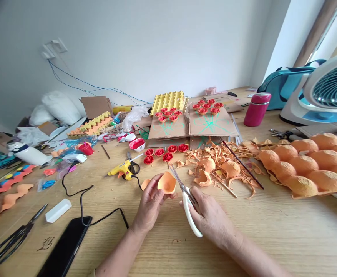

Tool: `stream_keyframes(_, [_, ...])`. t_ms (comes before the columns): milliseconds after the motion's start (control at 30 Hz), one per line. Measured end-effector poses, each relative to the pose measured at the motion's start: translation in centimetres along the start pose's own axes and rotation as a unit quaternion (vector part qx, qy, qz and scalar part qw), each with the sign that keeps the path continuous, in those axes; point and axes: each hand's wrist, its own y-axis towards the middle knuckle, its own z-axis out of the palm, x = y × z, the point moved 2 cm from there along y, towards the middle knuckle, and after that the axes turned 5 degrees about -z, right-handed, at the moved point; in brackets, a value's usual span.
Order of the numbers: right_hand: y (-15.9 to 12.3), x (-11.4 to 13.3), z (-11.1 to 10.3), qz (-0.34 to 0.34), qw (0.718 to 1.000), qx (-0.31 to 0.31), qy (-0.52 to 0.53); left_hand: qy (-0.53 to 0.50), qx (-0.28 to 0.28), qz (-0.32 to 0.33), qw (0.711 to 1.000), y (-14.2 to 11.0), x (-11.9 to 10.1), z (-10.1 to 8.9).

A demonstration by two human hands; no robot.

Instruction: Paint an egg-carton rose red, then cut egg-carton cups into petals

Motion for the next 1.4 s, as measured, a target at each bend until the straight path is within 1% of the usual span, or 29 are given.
stream_keyframes(67, [0.0, 0.0, -0.2, -0.012, 1.0, 0.003, 0.001, -0.024, -0.004, -0.011, 1.0, 0.1, 0.1, -0.1])
stream_keyframes(167, [0.0, 0.0, -0.6, -0.047, 0.999, 0.0, -0.011, -0.057, -0.002, -0.024, 0.998, 0.1, 0.2, -0.1])
stream_keyframes(333, [0.1, -0.2, -1.3, -0.096, 0.991, -0.006, -0.088, -0.081, -0.002, -0.022, 0.996, 0.3, 0.0, 0.0])
stream_keyframes(533, [0.0, 0.1, -1.5, -0.116, 0.983, -0.023, -0.143, -0.067, 0.011, -0.011, 0.998, 0.2, 0.0, 0.0])
stream_keyframes(733, [0.0, 0.0, -1.5, -0.133, 0.979, -0.027, -0.154, 0.014, 0.027, -0.003, 1.0, 0.0, -0.1, 0.0])
stream_keyframes(900, [-0.1, 0.0, -1.6, -0.155, 0.973, -0.043, -0.165, 0.063, 0.021, 0.017, 0.998, -0.1, -0.6, 0.2])
stream_keyframes(1200, [-0.1, 0.2, -1.6, -0.158, 0.973, -0.037, -0.167, 0.012, 0.021, -0.007, 1.0, 0.0, 0.1, -0.3])
stream_keyframes(1400, [-0.2, 0.4, -1.7, -0.159, 0.973, -0.036, -0.161, -0.037, 0.022, -0.014, 0.999, 0.0, 0.0, 0.0])
